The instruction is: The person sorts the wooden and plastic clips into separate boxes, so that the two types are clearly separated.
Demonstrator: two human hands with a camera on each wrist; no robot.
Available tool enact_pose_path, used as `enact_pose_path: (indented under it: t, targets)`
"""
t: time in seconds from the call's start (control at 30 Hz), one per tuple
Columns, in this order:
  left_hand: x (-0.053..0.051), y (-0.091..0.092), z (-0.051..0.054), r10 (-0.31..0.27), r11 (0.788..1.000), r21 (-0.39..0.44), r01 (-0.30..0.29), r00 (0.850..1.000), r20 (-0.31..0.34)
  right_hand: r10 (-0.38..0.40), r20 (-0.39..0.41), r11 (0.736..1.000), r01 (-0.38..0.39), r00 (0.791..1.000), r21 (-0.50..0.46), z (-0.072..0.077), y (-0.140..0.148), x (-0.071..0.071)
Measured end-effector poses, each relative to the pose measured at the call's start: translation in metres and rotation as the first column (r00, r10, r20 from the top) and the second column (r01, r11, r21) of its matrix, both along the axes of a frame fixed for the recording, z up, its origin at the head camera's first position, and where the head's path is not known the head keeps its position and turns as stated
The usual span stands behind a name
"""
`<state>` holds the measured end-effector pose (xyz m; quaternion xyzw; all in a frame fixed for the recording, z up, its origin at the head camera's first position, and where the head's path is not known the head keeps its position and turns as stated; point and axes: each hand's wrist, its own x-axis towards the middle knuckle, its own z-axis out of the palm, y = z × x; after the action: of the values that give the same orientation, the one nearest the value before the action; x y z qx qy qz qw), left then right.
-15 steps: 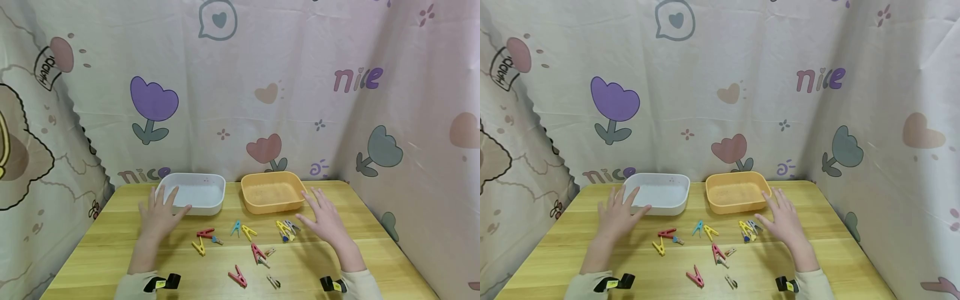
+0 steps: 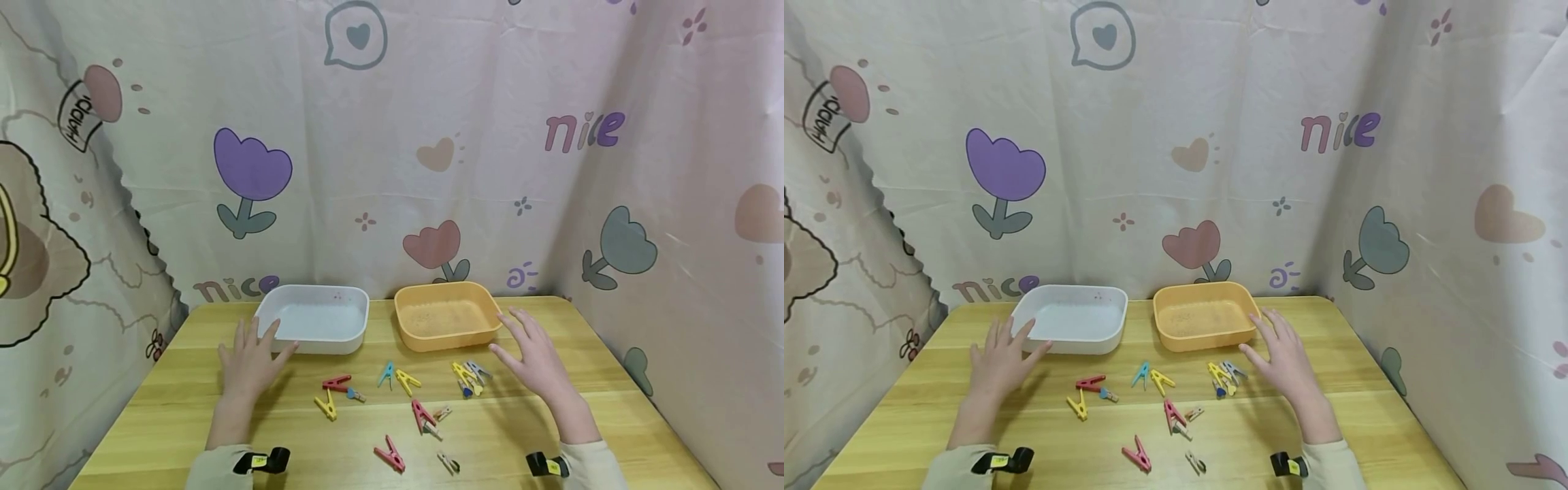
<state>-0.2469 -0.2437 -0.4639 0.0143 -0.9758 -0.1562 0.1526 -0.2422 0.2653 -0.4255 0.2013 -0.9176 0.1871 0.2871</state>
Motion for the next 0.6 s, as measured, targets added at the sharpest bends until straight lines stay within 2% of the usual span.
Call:
enact_pose_path:
  t: [0.2,0.43,0.6]
  targets:
    - [-0.001,0.001,-0.006,0.009,1.0,0.022,-0.007,0.995,-0.096,0.013,-0.024,0.999,-0.014,1.0,-0.029,-0.005,0.003,-0.003]
    - [0.0,0.005,-0.007,0.021,0.999,0.039,-0.012,0.972,-0.232,0.014,-0.011,0.997,-0.014,1.0,-0.074,-0.015,0.008,-0.008]
    - [-0.002,0.007,-0.011,0.031,0.999,0.046,-0.02,0.965,-0.26,0.01,0.027,0.994,-0.007,1.0,-0.107,-0.024,0.011,-0.011]
